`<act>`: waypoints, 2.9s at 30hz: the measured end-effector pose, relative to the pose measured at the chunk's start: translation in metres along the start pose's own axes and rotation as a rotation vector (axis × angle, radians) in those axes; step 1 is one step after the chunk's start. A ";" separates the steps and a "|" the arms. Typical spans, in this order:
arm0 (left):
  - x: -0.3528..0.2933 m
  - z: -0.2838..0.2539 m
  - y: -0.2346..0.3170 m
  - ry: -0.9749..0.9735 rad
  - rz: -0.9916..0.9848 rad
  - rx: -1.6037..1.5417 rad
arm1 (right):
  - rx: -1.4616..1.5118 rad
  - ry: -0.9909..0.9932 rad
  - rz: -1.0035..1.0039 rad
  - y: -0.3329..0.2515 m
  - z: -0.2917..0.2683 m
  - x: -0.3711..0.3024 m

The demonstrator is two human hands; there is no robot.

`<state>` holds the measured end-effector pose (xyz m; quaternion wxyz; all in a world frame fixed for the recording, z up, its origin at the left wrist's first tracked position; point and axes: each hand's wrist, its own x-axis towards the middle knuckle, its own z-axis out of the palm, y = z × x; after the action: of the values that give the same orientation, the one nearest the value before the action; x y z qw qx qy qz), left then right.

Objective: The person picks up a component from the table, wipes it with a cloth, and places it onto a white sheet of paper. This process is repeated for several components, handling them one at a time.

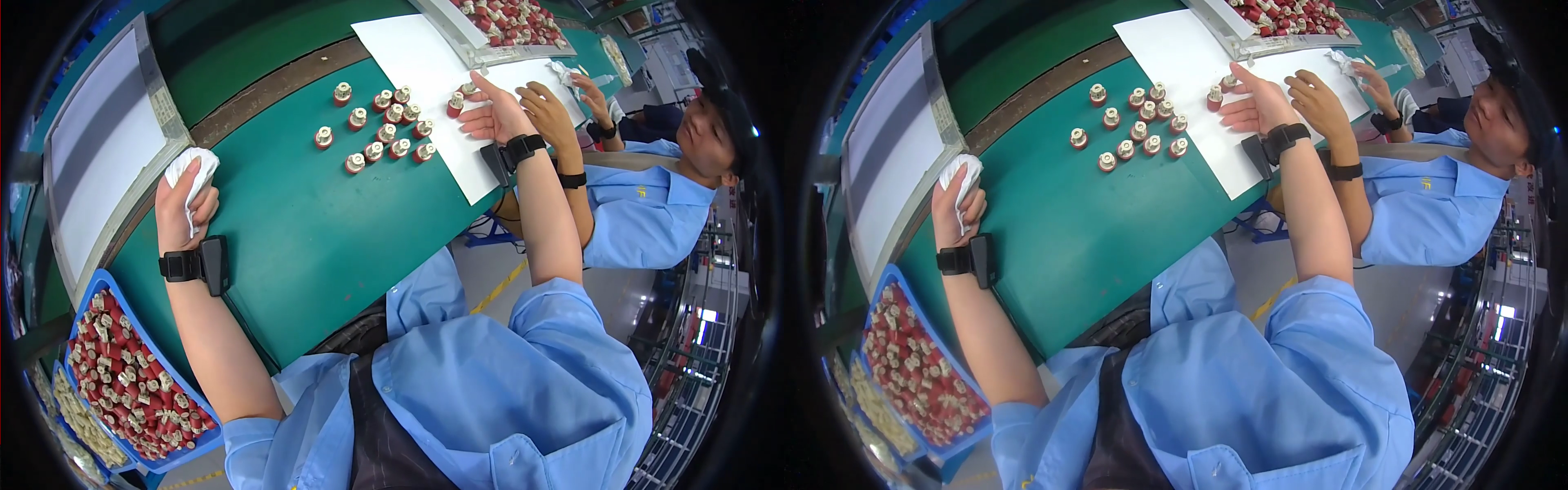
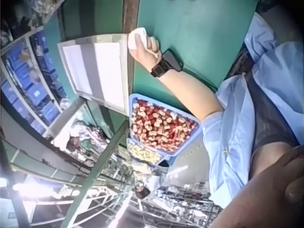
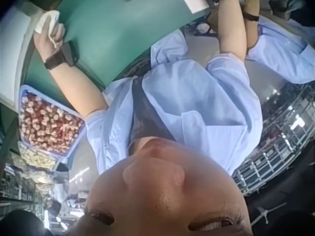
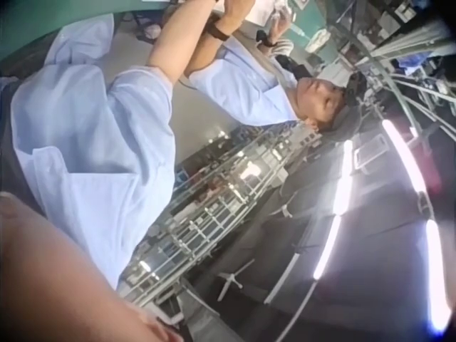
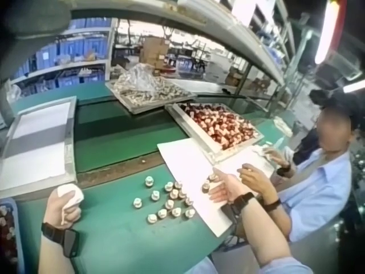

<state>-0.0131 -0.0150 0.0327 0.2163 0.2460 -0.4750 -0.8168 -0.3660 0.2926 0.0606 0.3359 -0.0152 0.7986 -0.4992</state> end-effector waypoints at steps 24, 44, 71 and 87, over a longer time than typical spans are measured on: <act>-0.004 -0.006 0.000 -0.037 0.024 0.018 | 0.088 0.070 -0.077 0.009 0.014 -0.028; -0.005 -0.002 0.004 -0.036 0.035 0.015 | -0.842 0.185 -0.761 0.010 0.034 -0.012; -0.005 -0.003 -0.001 -0.056 0.029 -0.005 | -1.154 -0.301 -0.950 -0.076 0.127 0.012; -0.003 -0.002 -0.001 -0.044 0.024 -0.050 | -0.560 0.126 -0.524 -0.090 0.041 0.013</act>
<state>-0.0098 -0.0143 0.0312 0.2218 0.2168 -0.4618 -0.8310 -0.3810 0.2104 0.1148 0.1303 -0.2791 0.8921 -0.3307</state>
